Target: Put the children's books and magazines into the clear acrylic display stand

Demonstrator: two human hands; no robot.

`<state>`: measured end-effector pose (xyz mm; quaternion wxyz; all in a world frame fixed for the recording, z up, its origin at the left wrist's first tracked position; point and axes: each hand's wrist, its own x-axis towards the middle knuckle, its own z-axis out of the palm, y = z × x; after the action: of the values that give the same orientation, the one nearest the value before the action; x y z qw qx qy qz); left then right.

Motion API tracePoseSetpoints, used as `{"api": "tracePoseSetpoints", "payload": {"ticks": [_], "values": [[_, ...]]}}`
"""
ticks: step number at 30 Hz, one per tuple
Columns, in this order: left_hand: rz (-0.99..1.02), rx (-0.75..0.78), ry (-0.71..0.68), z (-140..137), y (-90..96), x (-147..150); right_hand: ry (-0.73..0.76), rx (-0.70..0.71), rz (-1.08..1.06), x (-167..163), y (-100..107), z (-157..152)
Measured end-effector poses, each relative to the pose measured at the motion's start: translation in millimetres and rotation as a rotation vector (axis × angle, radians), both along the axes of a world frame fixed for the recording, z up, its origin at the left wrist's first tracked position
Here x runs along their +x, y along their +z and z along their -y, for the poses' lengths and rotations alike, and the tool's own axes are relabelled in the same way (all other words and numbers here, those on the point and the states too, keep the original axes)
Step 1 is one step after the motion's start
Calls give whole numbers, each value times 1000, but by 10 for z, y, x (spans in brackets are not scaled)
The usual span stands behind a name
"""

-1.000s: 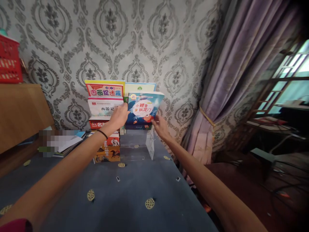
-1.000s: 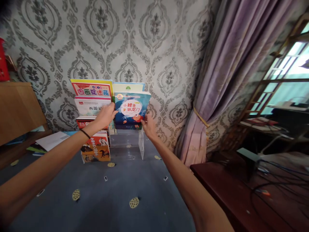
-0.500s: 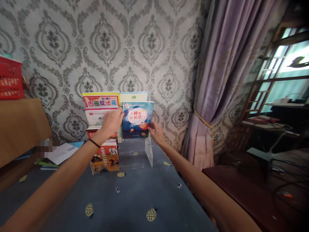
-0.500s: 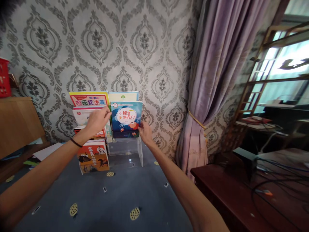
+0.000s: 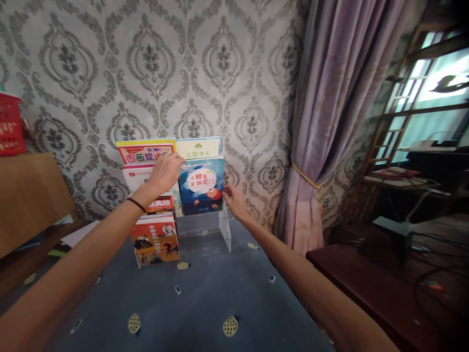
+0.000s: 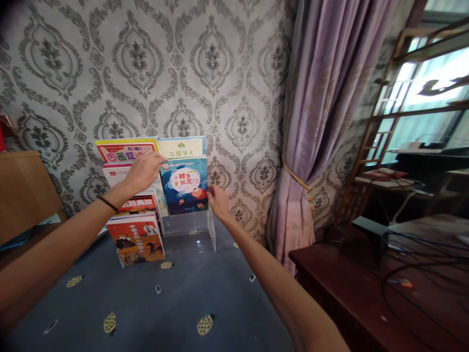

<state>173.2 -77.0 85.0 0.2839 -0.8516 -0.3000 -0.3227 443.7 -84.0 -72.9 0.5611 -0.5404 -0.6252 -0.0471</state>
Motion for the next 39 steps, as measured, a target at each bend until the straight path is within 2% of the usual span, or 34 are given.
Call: {"api": "tracePoseSetpoints", "payload": {"ticks": [8, 13, 19, 24, 29, 33, 39], "values": [[26, -48, -71, -66, -28, 47, -106, -43, 18, -71, 15, 79], [23, -66, -84, -97, -28, 51, -110, -66, 24, -70, 16, 84], [65, -52, -138, -98, 126, -103, -70, -64, 11, -1, -25, 126], [146, -55, -75, -53, 236, -303, -32, -26, -9, 44, 59, 150], [67, -37, -70, -67, 127, -309, -20, -13, -10, 7, 141, 133], [-14, -1, -32, -91, 56, -230, -53, -39, -17, -57, 75, 111], [-37, 33, 68, -74, 74, -97, -127, -74, -20, -112, -80, 81]]}}
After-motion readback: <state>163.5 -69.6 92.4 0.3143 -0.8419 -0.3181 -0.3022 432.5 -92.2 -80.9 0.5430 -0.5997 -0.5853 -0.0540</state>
